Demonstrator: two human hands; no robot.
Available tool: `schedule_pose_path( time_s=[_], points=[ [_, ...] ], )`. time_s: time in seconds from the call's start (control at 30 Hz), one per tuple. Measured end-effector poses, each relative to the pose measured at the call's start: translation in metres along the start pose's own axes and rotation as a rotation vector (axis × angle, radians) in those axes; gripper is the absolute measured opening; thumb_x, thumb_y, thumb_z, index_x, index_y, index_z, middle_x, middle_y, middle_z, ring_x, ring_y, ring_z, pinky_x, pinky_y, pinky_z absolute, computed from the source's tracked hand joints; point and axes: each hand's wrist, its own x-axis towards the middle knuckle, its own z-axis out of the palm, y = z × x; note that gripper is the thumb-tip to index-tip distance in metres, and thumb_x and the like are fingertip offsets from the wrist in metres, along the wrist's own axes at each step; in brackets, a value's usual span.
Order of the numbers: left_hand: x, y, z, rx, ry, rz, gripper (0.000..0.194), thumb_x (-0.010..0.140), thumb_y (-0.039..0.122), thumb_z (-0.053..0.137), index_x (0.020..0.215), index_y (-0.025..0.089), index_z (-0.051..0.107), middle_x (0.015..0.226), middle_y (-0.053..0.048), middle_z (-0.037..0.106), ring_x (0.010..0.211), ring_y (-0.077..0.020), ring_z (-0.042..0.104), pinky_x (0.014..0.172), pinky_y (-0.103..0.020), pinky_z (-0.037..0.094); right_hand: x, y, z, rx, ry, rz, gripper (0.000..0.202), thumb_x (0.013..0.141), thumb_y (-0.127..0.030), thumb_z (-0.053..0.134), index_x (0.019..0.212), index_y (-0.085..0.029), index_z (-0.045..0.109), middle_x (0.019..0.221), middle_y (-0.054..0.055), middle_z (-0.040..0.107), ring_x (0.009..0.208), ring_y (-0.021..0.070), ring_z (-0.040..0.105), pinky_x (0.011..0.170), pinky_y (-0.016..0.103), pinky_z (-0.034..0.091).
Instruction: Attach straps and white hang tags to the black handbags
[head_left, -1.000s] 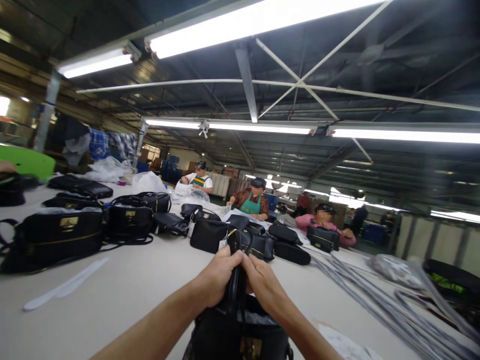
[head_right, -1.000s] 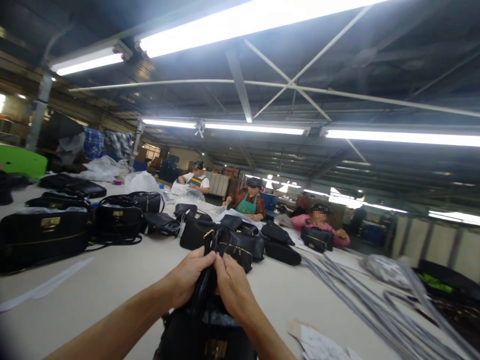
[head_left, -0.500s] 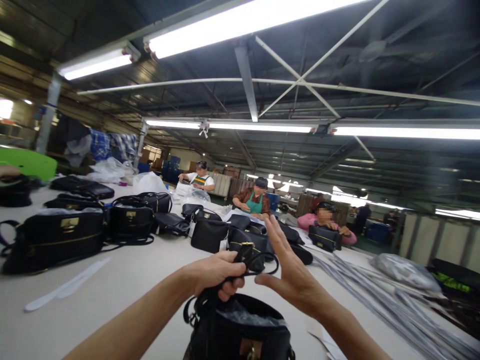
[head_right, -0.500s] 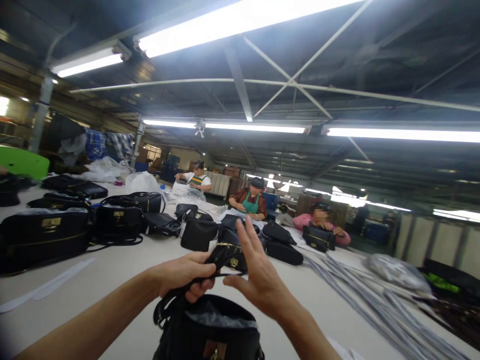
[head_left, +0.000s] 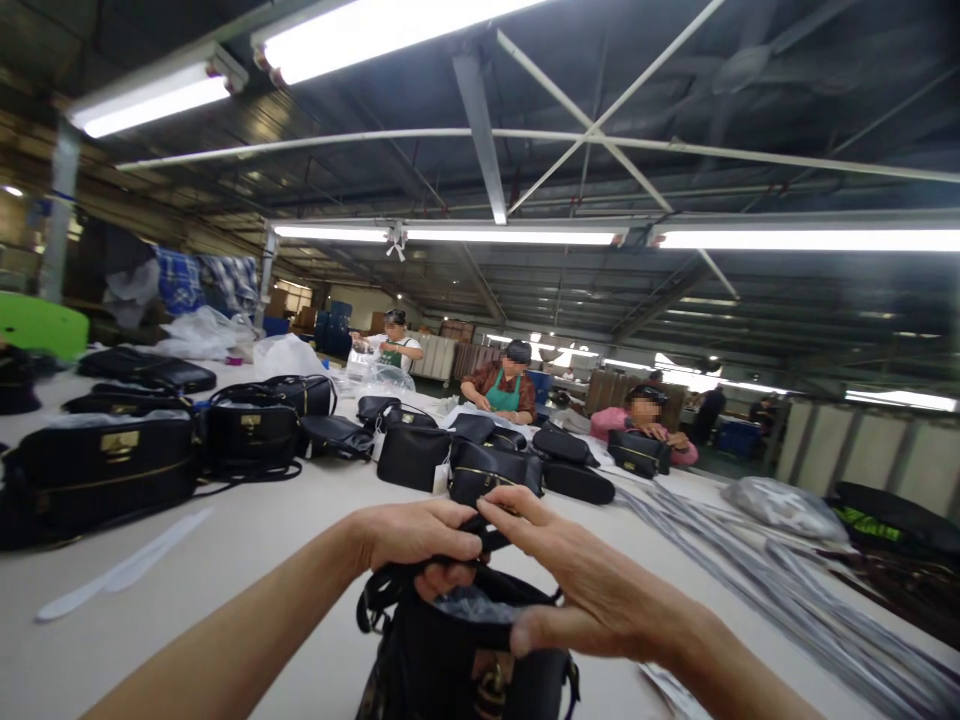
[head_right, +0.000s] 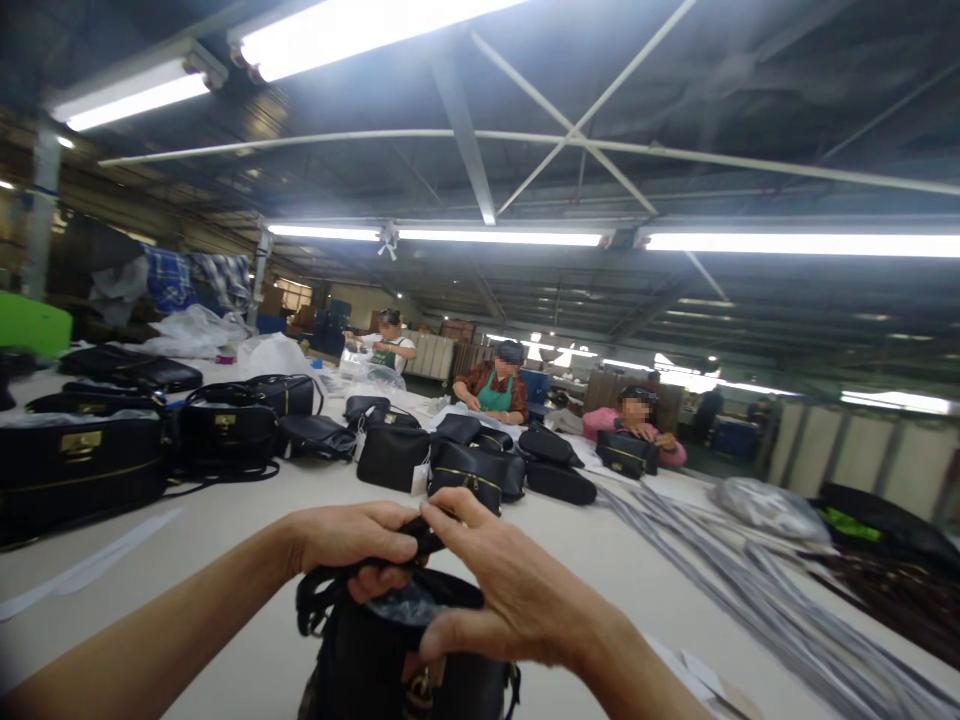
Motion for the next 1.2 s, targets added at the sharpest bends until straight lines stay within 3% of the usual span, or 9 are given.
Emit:
schedule_pose_path(
  time_s=[0.07,0.23,0.33,0.4,0.47,0.7,0.9,1.03,1.2],
  points=[
    [0.003,-0.001,-0.002,0.003,-0.021,-0.006,0.039,0.070,0.044,0.076,0.079,0.021,0.047,0.056,0.009,0.045,0.043,-0.0049,0.030,0.042,-0.018,0.023,0.001,-0.002,0.009,-0.213,-0.005,0.047,0.102,0.070,-0.052,0.082,0.149,-0.010,0.032,0.149,0.023,0.040,0.131,0.0382,0.046,0.105,0.047,0.047],
    [0.006,0.000,0.000,0.051,-0.119,-0.031,0.037,0.070,0.046,0.075,0.079,0.020,0.050,0.055,0.007,0.044,0.042,-0.0058,0.031,0.040,-0.018,0.023,0.003,-0.002,0.031,-0.630,0.102,-0.009,0.084,0.078,-0.035,0.081,0.143,-0.004,0.037,0.126,0.021,0.060,0.114,0.0371,0.057,0.095,0.050,0.051],
    [0.007,0.002,0.004,0.099,-0.151,-0.031,0.029,0.072,0.040,0.072,0.075,0.019,0.052,0.053,0.007,0.043,0.042,-0.0058,0.031,0.039,-0.018,0.023,0.003,-0.001,0.032,-0.627,0.122,0.010,0.054,0.083,-0.029,0.076,0.127,-0.012,0.050,0.104,0.010,0.064,0.090,0.0276,0.064,0.072,0.037,0.054],
    [0.008,0.004,0.006,0.118,-0.159,-0.027,0.023,0.072,0.031,0.070,0.078,0.019,0.052,0.052,0.008,0.040,0.042,-0.0062,0.031,0.040,-0.018,0.024,0.004,-0.001,0.029,-0.597,0.112,0.059,0.026,0.086,-0.023,0.073,0.105,-0.017,0.057,0.093,0.005,0.062,0.077,0.0223,0.063,0.057,0.031,0.046],
    [0.008,0.006,0.007,0.145,-0.151,0.000,0.023,0.069,0.025,0.070,0.082,0.021,0.052,0.052,0.009,0.041,0.043,-0.0073,0.033,0.042,-0.019,0.028,0.005,0.001,0.027,-0.605,0.110,0.092,0.015,0.087,-0.019,0.070,0.092,-0.020,0.056,0.089,0.003,0.060,0.072,0.0200,0.062,0.050,0.030,0.038],
    [-0.001,0.008,0.010,0.448,0.114,0.053,0.010,0.069,0.024,0.056,0.077,0.021,0.051,0.058,0.006,0.051,0.053,-0.0121,0.046,0.050,-0.023,0.033,0.007,0.006,0.022,-0.529,0.040,0.202,0.019,0.088,-0.029,0.071,0.092,-0.019,0.056,0.092,0.003,0.064,0.075,0.0219,0.066,0.051,0.030,0.030],
    [-0.002,0.008,0.014,0.542,0.177,0.072,0.004,0.076,0.023,0.050,0.072,0.022,0.047,0.057,0.006,0.041,0.053,-0.0130,0.036,0.049,-0.025,0.027,0.004,0.011,0.019,-0.465,-0.012,0.247,0.022,0.095,-0.040,0.060,0.090,-0.019,0.056,0.085,0.003,0.067,0.072,0.0221,0.067,0.052,0.031,0.026],
    [-0.001,0.010,0.019,0.656,0.256,0.176,0.006,0.078,0.026,0.059,0.080,0.021,0.056,0.075,0.001,0.055,0.073,-0.0181,0.049,0.063,-0.026,0.032,0.006,0.013,0.018,-0.568,0.000,0.260,0.025,0.093,-0.043,0.061,0.089,-0.018,0.058,0.082,0.005,0.068,0.067,0.0236,0.066,0.051,0.032,0.017],
    [-0.001,0.002,0.026,0.799,0.381,0.243,0.013,0.089,0.031,0.049,0.088,0.021,0.057,0.080,-0.001,0.059,0.076,-0.0208,0.053,0.065,-0.028,0.033,0.005,0.017,0.013,-0.434,0.001,0.286,0.028,0.093,-0.045,0.059,0.091,-0.017,0.061,0.084,0.006,0.068,0.069,0.0232,0.064,0.053,0.029,0.028]
  ],
)
